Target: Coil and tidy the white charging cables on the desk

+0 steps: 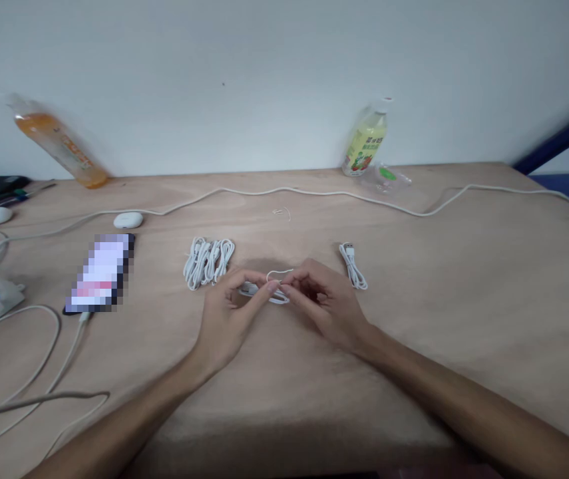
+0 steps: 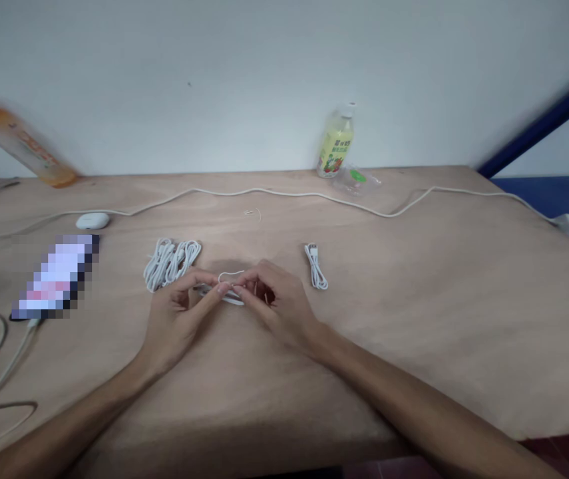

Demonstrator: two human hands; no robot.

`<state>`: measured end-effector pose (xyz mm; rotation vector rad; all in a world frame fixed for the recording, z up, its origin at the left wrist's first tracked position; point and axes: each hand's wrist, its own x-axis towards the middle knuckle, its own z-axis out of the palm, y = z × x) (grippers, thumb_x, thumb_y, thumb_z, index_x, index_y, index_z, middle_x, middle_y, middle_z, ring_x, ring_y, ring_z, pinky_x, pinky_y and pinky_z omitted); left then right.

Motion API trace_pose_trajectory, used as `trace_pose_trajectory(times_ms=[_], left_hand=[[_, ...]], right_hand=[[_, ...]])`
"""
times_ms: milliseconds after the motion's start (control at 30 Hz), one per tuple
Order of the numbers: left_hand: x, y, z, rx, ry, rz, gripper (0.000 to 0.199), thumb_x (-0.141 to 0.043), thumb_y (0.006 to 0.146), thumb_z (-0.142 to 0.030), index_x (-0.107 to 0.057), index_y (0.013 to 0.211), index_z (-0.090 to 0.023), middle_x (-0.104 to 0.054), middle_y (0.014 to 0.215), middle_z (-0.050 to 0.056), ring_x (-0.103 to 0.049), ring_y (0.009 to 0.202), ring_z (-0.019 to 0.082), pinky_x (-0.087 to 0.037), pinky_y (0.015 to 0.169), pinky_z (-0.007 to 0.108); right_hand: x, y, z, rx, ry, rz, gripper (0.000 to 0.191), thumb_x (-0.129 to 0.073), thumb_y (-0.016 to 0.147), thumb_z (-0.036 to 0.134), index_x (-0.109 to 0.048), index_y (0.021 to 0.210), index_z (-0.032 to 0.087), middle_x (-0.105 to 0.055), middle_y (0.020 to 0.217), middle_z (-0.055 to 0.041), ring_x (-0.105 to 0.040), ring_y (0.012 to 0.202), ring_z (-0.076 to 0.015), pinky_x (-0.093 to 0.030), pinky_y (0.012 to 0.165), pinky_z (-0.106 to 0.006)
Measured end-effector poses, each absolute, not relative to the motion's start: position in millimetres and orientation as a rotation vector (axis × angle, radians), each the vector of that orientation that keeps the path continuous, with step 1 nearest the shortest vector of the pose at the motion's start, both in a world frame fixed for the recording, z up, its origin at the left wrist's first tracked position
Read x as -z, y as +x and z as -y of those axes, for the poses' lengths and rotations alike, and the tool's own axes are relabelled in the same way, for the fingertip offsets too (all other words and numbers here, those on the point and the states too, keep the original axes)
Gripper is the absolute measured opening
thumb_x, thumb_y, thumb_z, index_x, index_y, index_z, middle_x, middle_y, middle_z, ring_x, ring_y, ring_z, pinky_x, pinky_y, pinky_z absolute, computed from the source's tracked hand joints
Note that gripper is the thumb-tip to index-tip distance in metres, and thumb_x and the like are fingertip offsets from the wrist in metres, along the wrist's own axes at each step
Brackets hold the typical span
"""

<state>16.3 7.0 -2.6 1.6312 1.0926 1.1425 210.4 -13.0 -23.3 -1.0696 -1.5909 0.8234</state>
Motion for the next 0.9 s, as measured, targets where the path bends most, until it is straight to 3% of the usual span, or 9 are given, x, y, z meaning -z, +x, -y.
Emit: trace_pose_trajectory(times_ms=[200,367,533,667,800,900], left_hand=[[6.0,15.8,-7.5,-1.212,1.749,-1.045,0.008,-0.079,0.095,-0.026,-0.083,0.088,-0.025,-0.082,0.086,-0.002,-0.072,0.083,0.018,-0.051,0.082,0.031],[6.6,13.4,-7.7,-1.253,1.852,-1.043,0.007,-0.079,0.096,-0.024,-0.082,0.091,-0.025,-0.080,0.087,-0.002,-0.069,0.084,0.019,-0.048,0.084,0.033],[5.2,12.4,-8.0,-1.239,1.876,-1.057,0.008,-0.077,0.097,-0.023,-0.081,0.090,-0.026,-0.079,0.086,-0.003,-0.067,0.084,0.019,-0.046,0.086,0.034],[5.2,14.0,-7.8,-1.201,1.807,-1.081,0.008,-0.078,0.095,-0.025,-0.082,0.088,-0.026,-0.080,0.086,-0.002,-0.068,0.083,0.019,-0.046,0.084,0.034],[6.5,14.6,-7.7,-1.147,1.696,-1.125,0.013,-0.079,0.093,-0.031,-0.082,0.082,-0.025,-0.080,0.082,-0.001,-0.069,0.079,0.020,-0.047,0.077,0.033],[6.9,13.8,-7.8,-1.158,1.672,-1.148,0.014,-0.079,0.092,-0.031,-0.083,0.080,-0.026,-0.079,0.081,-0.001,-0.069,0.080,0.020,-0.046,0.076,0.033]], right_hand=[[20.2,211.0,14.6,-0.729,-1.059,1.643,0.012,-0.070,0.104,0.026,-0.076,0.094,0.021,-0.066,0.075,0.0021,-0.053,0.061,-0.0112,-0.041,0.057,-0.026],[14.1,208.2,14.5,-1.033,-1.071,1.465,0.017,-0.075,0.099,0.036,-0.075,0.092,0.021,-0.065,0.072,0.0028,-0.056,0.062,-0.0118,-0.041,0.055,-0.024],[10.9,207.1,10.6,-1.370,-1.028,1.285,0.034,-0.079,0.093,0.053,-0.071,0.087,0.021,-0.061,0.065,0.0048,-0.048,0.049,-0.0090,-0.036,0.043,-0.021],[15.4,212.2,5.1,-1.460,-1.001,1.248,0.035,-0.082,0.090,0.054,-0.072,0.087,0.020,-0.064,0.063,0.0042,-0.048,0.046,-0.0083,-0.036,0.039,-0.020],[21.2,215.1,3.5,-1.399,-1.042,1.295,0.028,-0.080,0.093,0.048,-0.074,0.089,0.020,-0.064,0.061,0.0044,-0.048,0.045,-0.0085,-0.035,0.038,-0.020],[22.9,213.5,6.1,-1.137,-1.086,1.411,0.019,-0.080,0.094,0.040,-0.077,0.094,0.021,-0.070,0.072,0.0017,-0.057,0.057,-0.0107,-0.043,0.048,-0.022]])
